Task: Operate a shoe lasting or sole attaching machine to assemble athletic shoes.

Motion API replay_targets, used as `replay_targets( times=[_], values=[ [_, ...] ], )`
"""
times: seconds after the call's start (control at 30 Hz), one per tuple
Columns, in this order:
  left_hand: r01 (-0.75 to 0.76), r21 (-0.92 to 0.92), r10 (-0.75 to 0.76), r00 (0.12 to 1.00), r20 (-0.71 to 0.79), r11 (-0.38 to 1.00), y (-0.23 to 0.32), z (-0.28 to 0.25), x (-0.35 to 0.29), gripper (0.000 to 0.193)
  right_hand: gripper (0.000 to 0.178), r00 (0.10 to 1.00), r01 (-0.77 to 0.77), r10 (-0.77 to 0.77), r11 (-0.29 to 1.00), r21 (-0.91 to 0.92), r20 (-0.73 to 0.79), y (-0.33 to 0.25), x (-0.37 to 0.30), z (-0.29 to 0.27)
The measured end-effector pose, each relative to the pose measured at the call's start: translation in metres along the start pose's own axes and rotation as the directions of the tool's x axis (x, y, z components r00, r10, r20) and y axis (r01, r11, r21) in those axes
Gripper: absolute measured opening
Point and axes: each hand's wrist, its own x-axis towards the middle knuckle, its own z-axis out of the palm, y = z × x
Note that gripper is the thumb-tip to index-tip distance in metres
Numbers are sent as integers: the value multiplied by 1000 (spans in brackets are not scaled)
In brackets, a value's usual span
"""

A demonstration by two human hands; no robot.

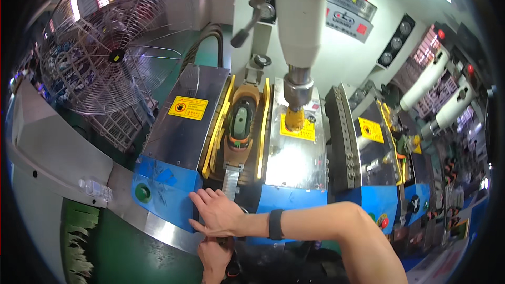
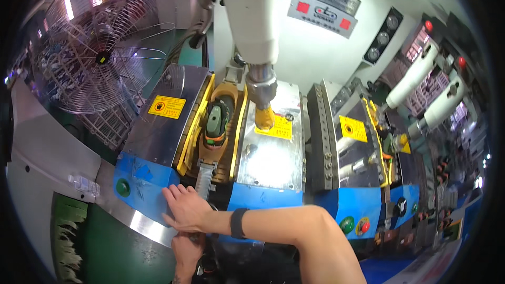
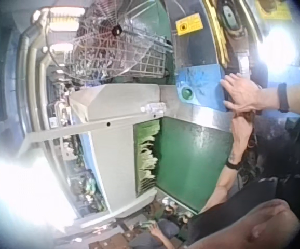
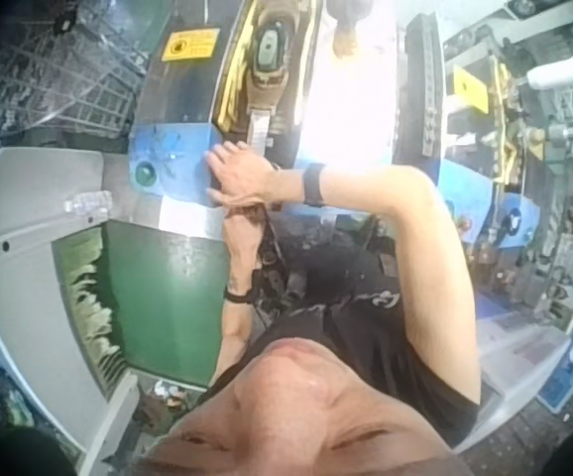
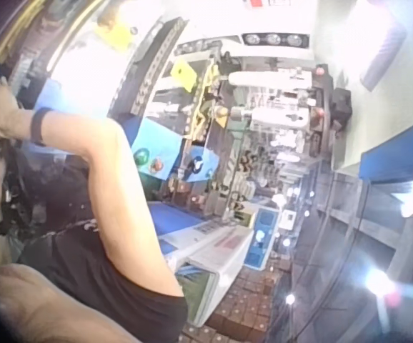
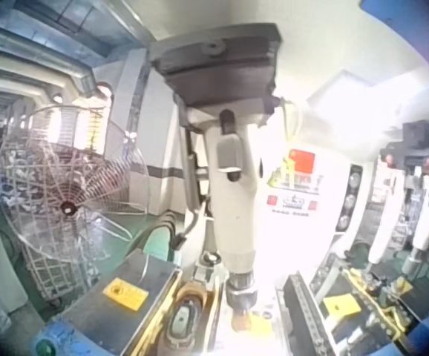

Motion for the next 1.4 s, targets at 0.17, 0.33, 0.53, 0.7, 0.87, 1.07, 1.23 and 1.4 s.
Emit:
replay_targets(
  times=[0.17, 0.33, 0.53, 0.7, 0.87, 1.07, 1.23, 1.4],
  values=[
    [96, -71, -95, 995, 11, 993, 12, -5, 2, 32, 58, 1000, 1, -1, 1000, 26, -12, 0, -1, 1],
    [20, -165, -31, 997, -66, 986, 12, -5, 3, 34, 60, 963, 95, -92, 996, -3, -252, 0, 3, -7],
    [60, -7, -60, 997, -46, 998, 5, -3, -4, 35, 65, 998, 64, -63, 998, -25, 25, 5, -2, -3],
    [117, 8, -117, 993, 17, 993, 7, -8, -7, 39, 61, 998, 58, -58, 998, 16, -17, 2, -2, 1],
    [96, 10, -97, 989, 112, 995, 0, -10, -9, 54, 62, 952, 171, -169, 985, -13, -256, -20, -23, -31],
    [394, -313, -374, 919, 126, 864, -13, -21, -96, 110, 80, 899, -26, 20, 1000, -7, -437, -19, -186, -75],
    [634, -392, -547, 773, 321, 667, -4, -12, -207, 114, 76, 947, -214, 286, 903, -373, 149, 21, -262, -46],
    [429, -214, -445, 895, -27, 877, 4, 34, -213, 60, 58, 953, -152, 187, 976, 158, -239, 13, -292, -41]
  ],
)
